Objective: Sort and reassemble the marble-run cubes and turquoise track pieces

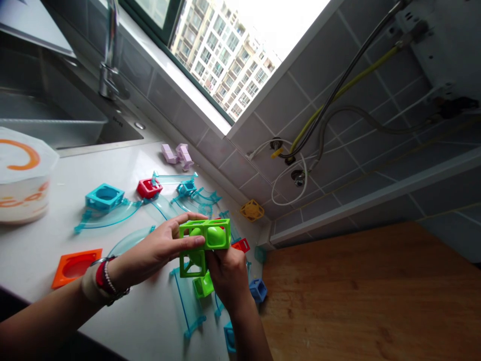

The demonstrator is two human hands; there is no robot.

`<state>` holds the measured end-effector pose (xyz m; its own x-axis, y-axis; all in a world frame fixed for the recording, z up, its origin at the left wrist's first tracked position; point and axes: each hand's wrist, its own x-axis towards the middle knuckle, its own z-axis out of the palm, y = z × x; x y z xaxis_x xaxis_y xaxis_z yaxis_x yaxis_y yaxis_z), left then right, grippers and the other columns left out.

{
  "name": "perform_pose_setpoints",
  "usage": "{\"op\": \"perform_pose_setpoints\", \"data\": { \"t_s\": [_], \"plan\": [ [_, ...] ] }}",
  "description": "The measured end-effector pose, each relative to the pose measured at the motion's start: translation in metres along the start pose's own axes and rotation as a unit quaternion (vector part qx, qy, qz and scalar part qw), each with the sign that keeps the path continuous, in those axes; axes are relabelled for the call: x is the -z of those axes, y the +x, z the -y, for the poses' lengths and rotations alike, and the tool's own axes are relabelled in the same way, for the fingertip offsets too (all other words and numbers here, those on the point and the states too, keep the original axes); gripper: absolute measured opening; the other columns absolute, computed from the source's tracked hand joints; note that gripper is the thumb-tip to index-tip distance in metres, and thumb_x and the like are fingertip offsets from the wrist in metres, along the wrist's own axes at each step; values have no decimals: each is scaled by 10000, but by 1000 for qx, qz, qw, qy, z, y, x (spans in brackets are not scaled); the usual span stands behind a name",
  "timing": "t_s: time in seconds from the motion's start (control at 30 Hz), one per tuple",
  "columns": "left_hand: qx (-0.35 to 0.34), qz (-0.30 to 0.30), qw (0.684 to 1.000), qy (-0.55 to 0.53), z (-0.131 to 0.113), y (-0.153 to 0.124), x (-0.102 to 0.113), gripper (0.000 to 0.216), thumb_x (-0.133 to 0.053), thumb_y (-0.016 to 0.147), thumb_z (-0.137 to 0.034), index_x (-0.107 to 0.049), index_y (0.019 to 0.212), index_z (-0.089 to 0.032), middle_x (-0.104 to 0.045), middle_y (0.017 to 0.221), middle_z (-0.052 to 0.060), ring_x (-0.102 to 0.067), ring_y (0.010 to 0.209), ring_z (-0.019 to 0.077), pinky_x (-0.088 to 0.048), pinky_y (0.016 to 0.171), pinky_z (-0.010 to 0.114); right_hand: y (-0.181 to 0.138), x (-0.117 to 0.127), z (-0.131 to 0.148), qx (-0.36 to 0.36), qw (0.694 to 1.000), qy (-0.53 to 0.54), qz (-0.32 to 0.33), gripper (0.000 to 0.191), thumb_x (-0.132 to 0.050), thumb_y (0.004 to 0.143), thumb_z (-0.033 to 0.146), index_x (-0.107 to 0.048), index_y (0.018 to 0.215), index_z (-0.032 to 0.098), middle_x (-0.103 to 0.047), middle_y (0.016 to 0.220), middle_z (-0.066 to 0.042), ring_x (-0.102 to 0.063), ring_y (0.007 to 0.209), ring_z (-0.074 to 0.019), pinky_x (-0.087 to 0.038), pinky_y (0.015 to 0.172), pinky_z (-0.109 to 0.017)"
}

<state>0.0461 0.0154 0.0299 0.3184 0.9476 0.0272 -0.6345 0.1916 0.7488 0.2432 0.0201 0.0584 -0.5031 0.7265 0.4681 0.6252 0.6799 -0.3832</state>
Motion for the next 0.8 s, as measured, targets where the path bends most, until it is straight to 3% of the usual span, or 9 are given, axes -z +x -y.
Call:
{"op": "perform_pose_setpoints", "data": {
  "t_s": [0.23, 0.53, 0.8],
  "plan": [
    [48, -14, 998, -28, 3, 1, -1, 596, -903, 775, -407, -602, 1257, -227, -720, 1135, 62, -713, 1074, 260, -550, 839, 323, -3, 4, -1, -6, 999, -17, 31, 236, -567, 1018, 263, -734, 877, 173, -693, 690, -30, -571, 565, -115, -389, 603, -228],
    [35, -7, 999, -21, 4, 1, -1, 623, -923, 755, -378, -591, 1253, -210, -751, 1015, 53, -736, 931, 212, -545, 772, 283, -3, 6, 1, 7, 998, -56, 35, 291, -528, 1039, 295, -734, 868, 182, -734, 713, -57, -650, 594, -152, -399, 615, -249],
    [14, 6, 1000, 15, -1, -2, -1, 601, -909, 764, -364, -602, 1257, -209, -776, 1063, 65, -742, 1004, 244, -559, 840, 313, -2, 5, 5, 34, 992, -115, 47, 357, -441, 1072, 310, -744, 932, 184, -740, 695, -68, -657, 547, -165, -386, 571, -260]
  ]
}}
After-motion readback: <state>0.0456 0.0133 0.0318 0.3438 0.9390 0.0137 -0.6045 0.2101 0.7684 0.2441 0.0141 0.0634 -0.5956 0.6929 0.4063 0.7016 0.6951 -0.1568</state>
